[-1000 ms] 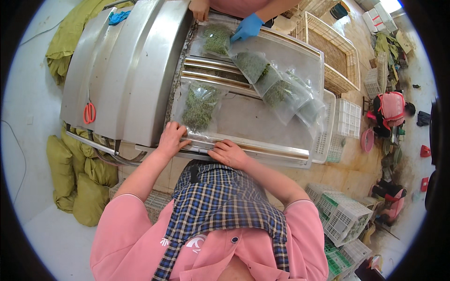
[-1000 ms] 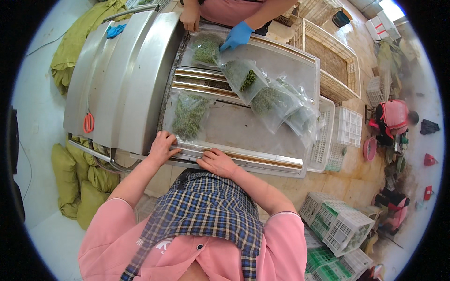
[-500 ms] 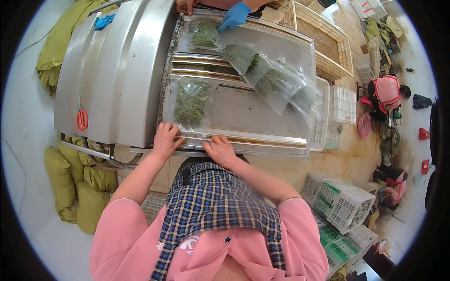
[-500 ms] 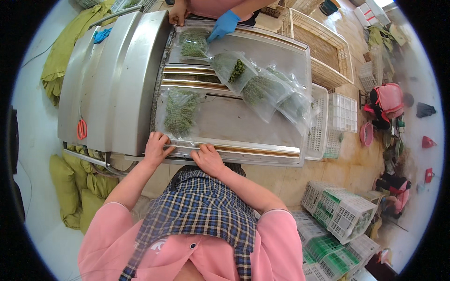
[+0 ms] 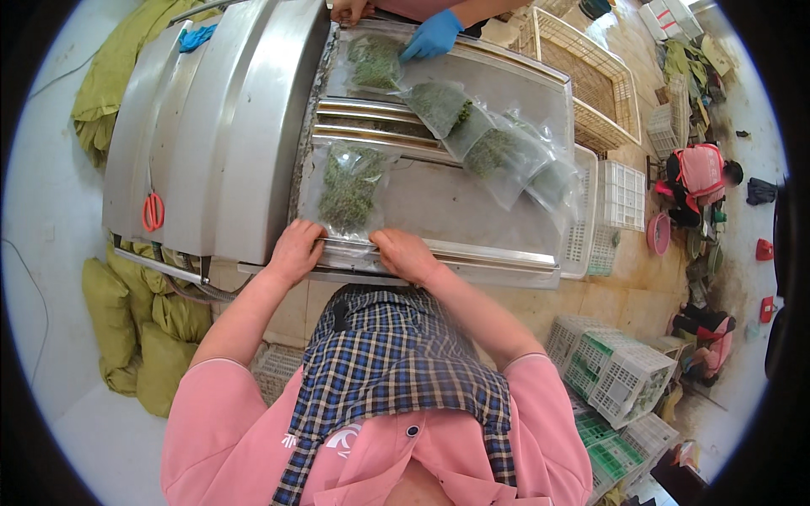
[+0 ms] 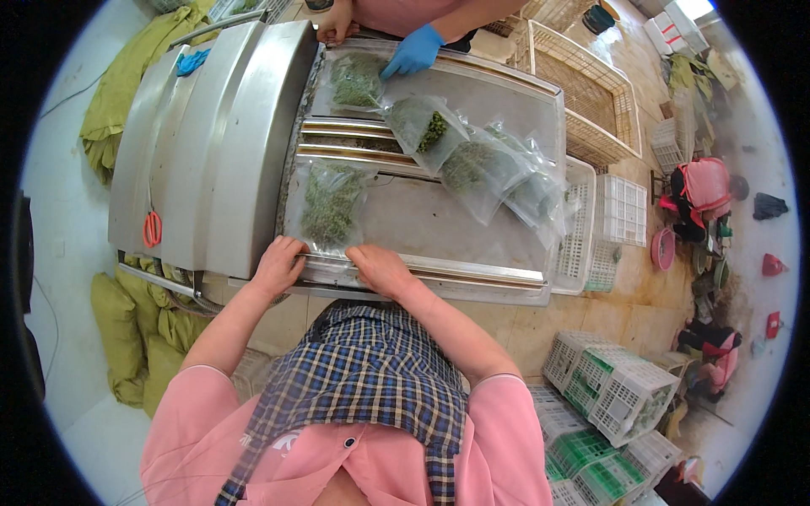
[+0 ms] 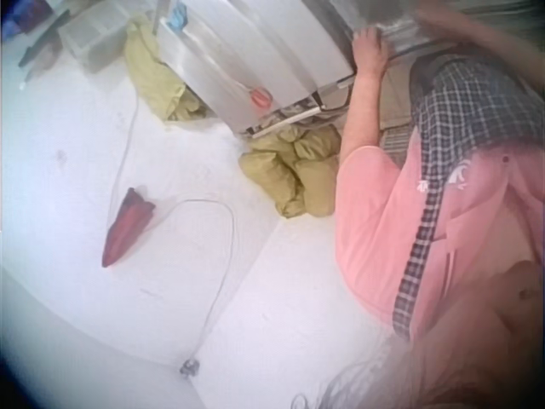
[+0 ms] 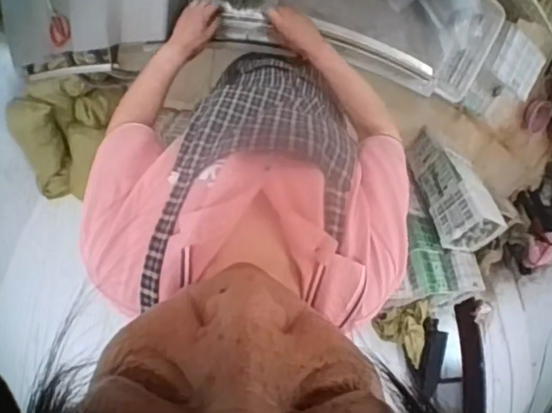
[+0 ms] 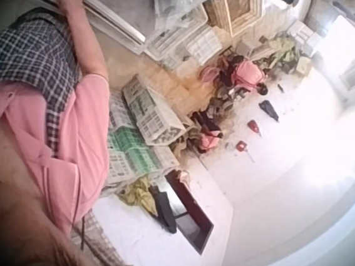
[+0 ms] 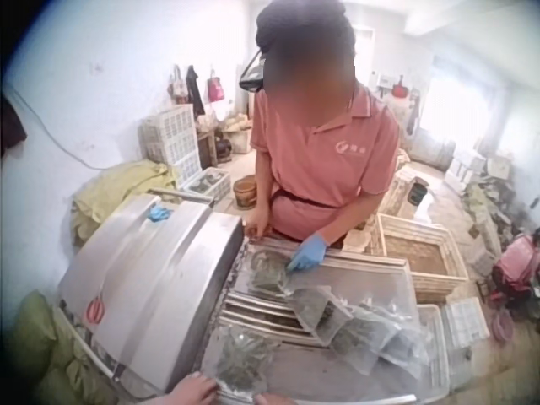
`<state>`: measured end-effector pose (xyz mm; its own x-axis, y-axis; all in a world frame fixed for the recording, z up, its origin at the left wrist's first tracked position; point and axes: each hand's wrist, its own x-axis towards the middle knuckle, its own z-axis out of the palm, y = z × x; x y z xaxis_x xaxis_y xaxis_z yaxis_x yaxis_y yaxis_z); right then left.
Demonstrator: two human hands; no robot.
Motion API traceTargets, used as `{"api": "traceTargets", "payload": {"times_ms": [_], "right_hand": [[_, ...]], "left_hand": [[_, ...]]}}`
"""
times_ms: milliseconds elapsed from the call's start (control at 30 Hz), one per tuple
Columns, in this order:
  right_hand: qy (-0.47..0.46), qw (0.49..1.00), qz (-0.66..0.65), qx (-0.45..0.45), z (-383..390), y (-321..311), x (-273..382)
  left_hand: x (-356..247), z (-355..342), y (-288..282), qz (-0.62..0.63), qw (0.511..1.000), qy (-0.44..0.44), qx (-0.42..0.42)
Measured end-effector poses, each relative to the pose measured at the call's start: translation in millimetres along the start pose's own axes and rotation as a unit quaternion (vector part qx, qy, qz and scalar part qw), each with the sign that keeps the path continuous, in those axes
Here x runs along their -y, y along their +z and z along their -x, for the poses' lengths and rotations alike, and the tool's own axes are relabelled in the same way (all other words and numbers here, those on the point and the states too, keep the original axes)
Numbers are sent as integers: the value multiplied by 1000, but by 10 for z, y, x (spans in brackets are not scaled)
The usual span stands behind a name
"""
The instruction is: The person places plastic bags containing green vegetables onto a vacuum sealer, closes the lid to seal them, and then removes the sealed bags to place them into a white basket. The process is repeated for multiple bags.
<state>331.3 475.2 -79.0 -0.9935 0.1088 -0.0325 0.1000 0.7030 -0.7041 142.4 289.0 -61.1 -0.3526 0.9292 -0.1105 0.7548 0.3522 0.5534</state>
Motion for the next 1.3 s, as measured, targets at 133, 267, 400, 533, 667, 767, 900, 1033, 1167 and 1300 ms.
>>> {"api": "traceTargets", "payload": {"times_ms": [133, 267, 400, 533, 667, 767, 900, 1033, 1167, 1300], "right_hand": [[9, 998, -9, -60, -50, 58, -23], [21, 996, -13, -81, -51, 129, -85], [31, 986, -14, -163, 113, 61, -63], [127, 949, -84, -274, 432, -80, -100], [278, 852, -211, -390, 729, -206, -232], [308, 787, -292, -447, 899, -205, -457], [316, 730, -411, -445, 1041, -255, -667], [348, 644, -566, -378, 1066, -452, -816], [342, 532, -731, -256, 921, -862, -843], [359, 716, -588, -110, 801, -913, -999]], "left_hand": [[123, 29, 115, 47, 998, -9, -47], [59, -19, 192, 77, 983, -27, -163], [-190, -100, 220, -1, 967, -69, -246], [-901, -639, 465, 369, 909, -163, -106], [-1682, -1523, 886, 703, 631, -329, 12], [-1861, -1965, 1223, 816, 463, -344, 24], [-1450, -2047, 1620, 866, 408, -289, 12], [-1210, -1672, 1022, 819, 491, -288, 68], [-1007, -1281, 762, 749, 592, -268, 126], [-1040, -1076, 607, 684, 637, -307, 176]]}}
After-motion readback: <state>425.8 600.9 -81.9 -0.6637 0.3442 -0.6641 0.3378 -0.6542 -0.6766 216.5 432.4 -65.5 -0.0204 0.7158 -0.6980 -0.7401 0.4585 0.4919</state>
